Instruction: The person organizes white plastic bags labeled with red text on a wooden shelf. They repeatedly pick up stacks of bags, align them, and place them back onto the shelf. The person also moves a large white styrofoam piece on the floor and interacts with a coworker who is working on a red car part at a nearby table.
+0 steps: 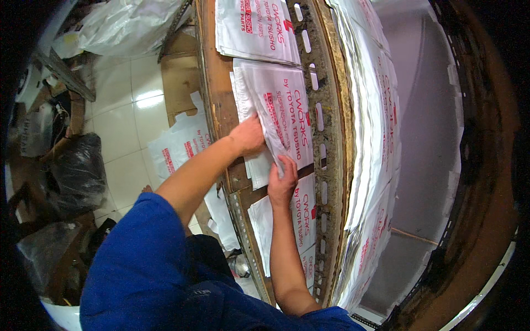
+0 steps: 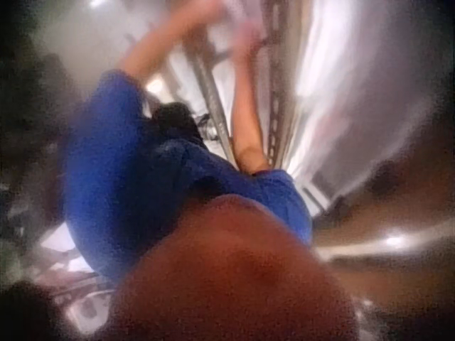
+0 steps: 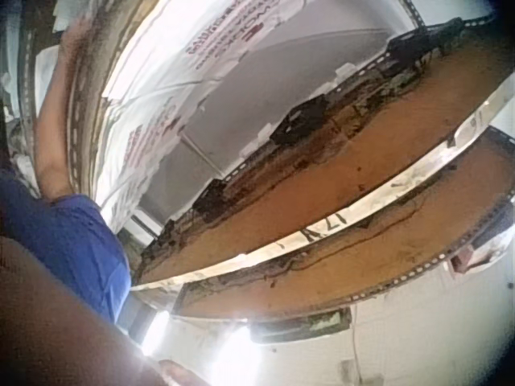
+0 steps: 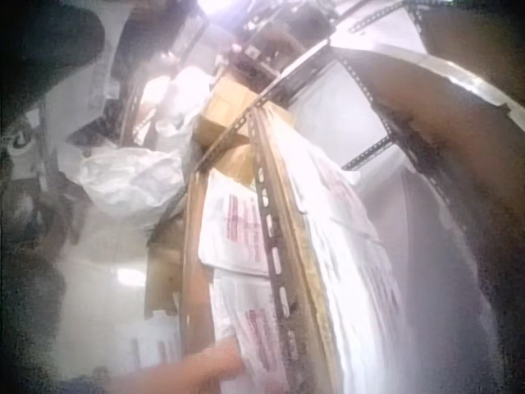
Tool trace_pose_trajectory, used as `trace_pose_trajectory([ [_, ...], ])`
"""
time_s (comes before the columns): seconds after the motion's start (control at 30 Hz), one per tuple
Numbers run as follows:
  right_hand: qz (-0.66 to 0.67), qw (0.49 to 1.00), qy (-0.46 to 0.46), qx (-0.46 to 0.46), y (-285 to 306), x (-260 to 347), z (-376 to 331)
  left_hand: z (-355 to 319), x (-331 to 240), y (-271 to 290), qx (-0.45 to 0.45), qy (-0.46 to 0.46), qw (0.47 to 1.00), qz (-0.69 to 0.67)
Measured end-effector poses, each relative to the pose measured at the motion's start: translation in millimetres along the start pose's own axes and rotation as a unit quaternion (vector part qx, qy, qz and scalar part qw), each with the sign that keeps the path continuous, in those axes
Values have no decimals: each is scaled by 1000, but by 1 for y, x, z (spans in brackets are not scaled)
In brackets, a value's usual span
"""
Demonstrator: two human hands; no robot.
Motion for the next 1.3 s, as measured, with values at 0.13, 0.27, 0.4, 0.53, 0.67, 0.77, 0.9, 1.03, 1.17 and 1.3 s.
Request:
trace_pose_trajectory([
  [0.13, -16, 995, 4, 95, -23, -12, -15, -44, 19, 69, -176, 16, 973, 145],
  [0.27, -53, 993, -48, 92, -30, -23, -21, -60, 58, 99, -274, 91, 956, 60],
  [0.4, -140, 986, -45, 81, -29, -18, -25, -48, 76, 124, -345, 128, 930, 1],
  [0.53, -190, 976, -28, 99, -29, -10, -34, -19, 93, 119, -305, 128, 941, 75],
  [0.67, -169, 978, 7, 123, -33, -12, -46, 10, 119, 94, -120, 148, 974, 122],
  [0.77, -136, 977, 14, 166, -34, -11, -52, 22, 129, 87, -23, 175, 979, 104],
  [0.9, -28, 996, -50, 70, -15, -17, -58, 41, 124, 108, 14, 191, 978, 84],
  [1.03, 145, 941, -300, 62, -21, -75, -63, 50, 140, 82, 12, 157, 974, 165],
  [1.17, 211, 890, -391, 98, -31, -104, -59, 55, 130, 65, 36, 85, 984, 154],
  [1.3, 249, 876, -406, 79, -32, -97, -65, 44, 130, 64, -31, 28, 990, 133],
])
Point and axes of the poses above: each hand's wrist, its own z-axis towards the middle knuckle, its own y-axis out of the back of the hand, x = y × z, the point moved 8 cm from there along z, towards the middle knuckle, and after that the axes turned 10 degrees about -y, right-handed, at the moved point
